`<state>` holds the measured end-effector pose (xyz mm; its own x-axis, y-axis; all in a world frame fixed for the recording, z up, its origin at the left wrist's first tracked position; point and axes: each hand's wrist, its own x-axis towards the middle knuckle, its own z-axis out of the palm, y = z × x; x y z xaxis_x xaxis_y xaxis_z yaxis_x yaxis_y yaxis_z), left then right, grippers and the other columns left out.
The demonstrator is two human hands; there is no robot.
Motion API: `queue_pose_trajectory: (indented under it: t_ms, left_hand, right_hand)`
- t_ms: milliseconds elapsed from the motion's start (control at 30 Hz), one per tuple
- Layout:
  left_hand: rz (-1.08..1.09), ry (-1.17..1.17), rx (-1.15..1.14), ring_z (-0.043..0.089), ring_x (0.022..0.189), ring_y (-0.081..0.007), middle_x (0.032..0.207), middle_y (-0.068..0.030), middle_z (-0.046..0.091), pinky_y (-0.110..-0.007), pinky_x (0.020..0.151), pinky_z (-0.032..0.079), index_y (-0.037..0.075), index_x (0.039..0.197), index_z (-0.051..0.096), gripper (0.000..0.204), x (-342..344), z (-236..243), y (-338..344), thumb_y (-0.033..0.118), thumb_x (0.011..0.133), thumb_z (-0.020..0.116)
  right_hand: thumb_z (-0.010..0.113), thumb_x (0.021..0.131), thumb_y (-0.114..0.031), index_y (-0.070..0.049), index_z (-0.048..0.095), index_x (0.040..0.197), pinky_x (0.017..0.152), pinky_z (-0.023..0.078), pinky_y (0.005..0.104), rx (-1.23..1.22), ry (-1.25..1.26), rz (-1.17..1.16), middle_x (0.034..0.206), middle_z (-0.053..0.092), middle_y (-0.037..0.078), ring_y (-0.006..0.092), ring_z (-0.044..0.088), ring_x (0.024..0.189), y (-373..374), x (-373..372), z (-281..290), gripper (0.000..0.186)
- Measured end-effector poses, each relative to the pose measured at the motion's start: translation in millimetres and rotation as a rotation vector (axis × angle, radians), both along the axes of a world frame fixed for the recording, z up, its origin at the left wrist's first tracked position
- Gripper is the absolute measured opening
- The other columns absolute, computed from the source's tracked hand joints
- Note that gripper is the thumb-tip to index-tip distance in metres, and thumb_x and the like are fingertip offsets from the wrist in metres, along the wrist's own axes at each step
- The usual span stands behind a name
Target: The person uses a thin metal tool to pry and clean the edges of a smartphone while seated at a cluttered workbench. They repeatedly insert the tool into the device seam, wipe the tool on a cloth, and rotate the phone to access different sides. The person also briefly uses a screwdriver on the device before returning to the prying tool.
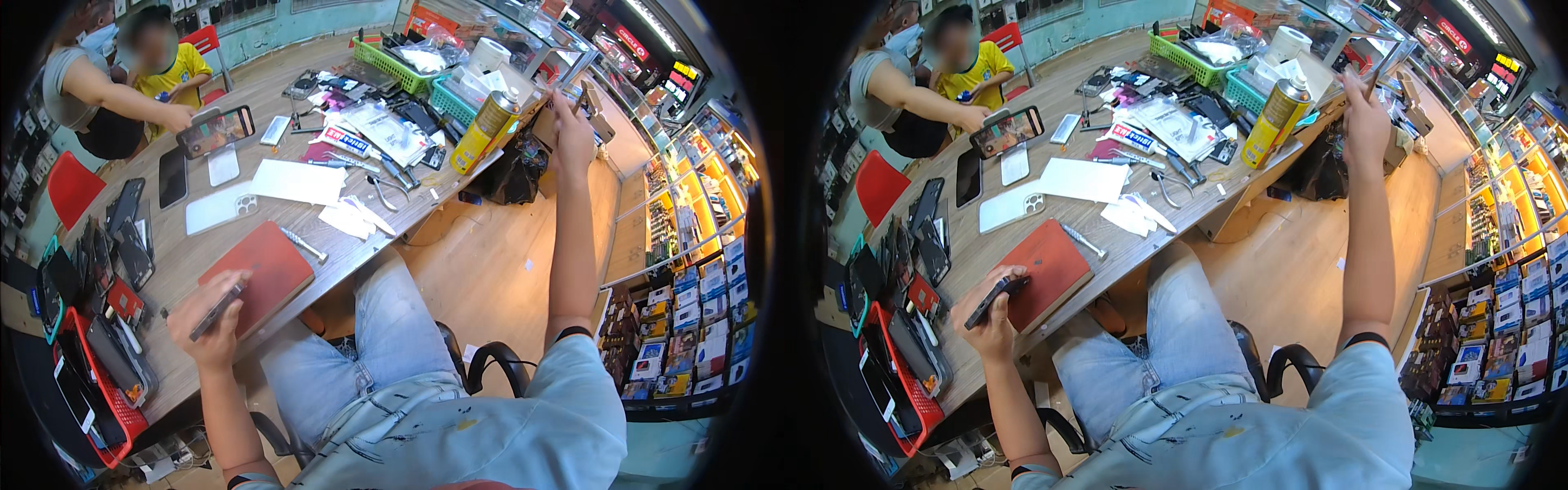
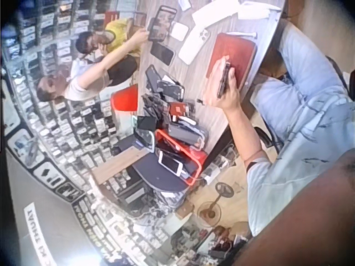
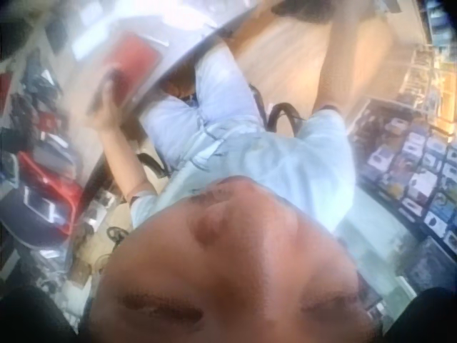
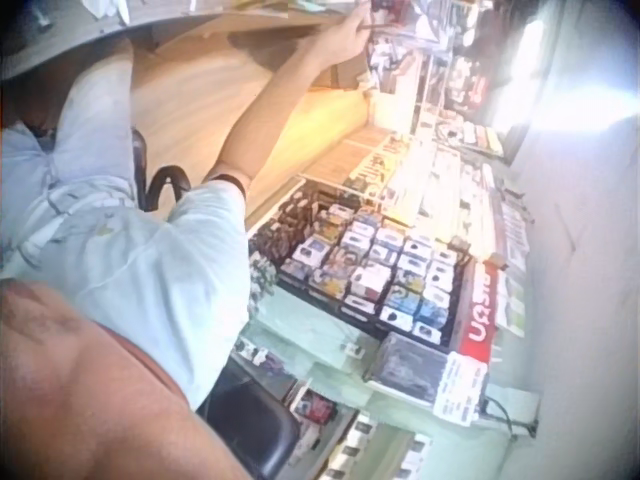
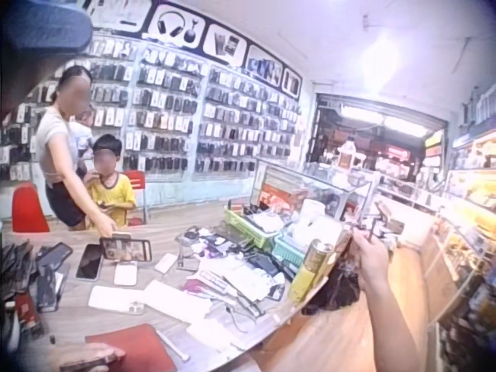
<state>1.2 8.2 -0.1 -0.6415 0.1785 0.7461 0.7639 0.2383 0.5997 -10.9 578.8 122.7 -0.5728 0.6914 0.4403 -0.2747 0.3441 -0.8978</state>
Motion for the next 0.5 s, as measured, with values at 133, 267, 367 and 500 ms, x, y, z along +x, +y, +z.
queue_pose_trajectory:
  t_ms: [133, 267, 367, 500]
  left_hand:
    - [0.002, -0.054, 0.083, 0.08, 0.089, -0.0313, 0.094, -0.0188, 0.081, -0.037, 0.084, 0.062, -0.003, 0.105, 0.079, 0.028, 4.0, 0.3, 0.3, 0.022, 0.092, 0.081]
    - [0.087, -0.053, -0.015, 0.081, 0.091, -0.0293, 0.095, -0.017, 0.081, -0.036, 0.084, 0.063, -0.003, 0.104, 0.08, 0.027, 1.6, 0.0, -5.3, 0.019, 0.089, 0.083]
    - [-0.004, -0.138, 0.094, 0.081, 0.092, -0.0284, 0.095, -0.0157, 0.082, -0.035, 0.086, 0.064, -0.003, 0.106, 0.081, 0.025, -13.0, -1.1, 4.0, 0.012, 0.086, 0.084]
    - [0.095, -0.191, 0.039, 0.081, 0.092, -0.0276, 0.096, -0.0155, 0.082, -0.036, 0.086, 0.064, -0.003, 0.105, 0.081, 0.025, 11.1, 12.1, -2.9, 0.006, 0.082, 0.085]
  right_hand:
    - [0.082, 0.091, -0.047, 0.002, 0.075, 0.126, 0.079, 0.051, 0.0286, 0.276, -0.067, -0.245, 0.107, 0.077, 0.007, 0.0158, 0.065, 0.09, 79.2, -61.8, 48.7, 0.06]
    - [0.083, 0.083, -0.06, 0.006, 0.068, 0.136, 0.097, 0.052, 0.0388, 0.453, -0.281, -0.356, 0.127, 0.073, 0.017, 0.0225, 0.067, 0.113, 206.8, -143.5, 91.8, 0.085]
    - [0.064, 0.101, -0.048, 0.009, 0.05, 0.152, 0.104, 0.053, 0.0409, 0.457, -0.186, -0.193, 0.146, 0.062, 0.022, 0.0256, 0.062, 0.131, 342.2, -173.7, 141.1, 0.078]
    - [0.084, 0.091, -0.038, 0.002, 0.075, 0.113, 0.103, 0.05, 0.0632, 0.271, 0.026, 0.042, 0.129, 0.066, 0.024, 0.0365, 0.058, 0.116, 330.6, -246.9, 127.2, 0.047]
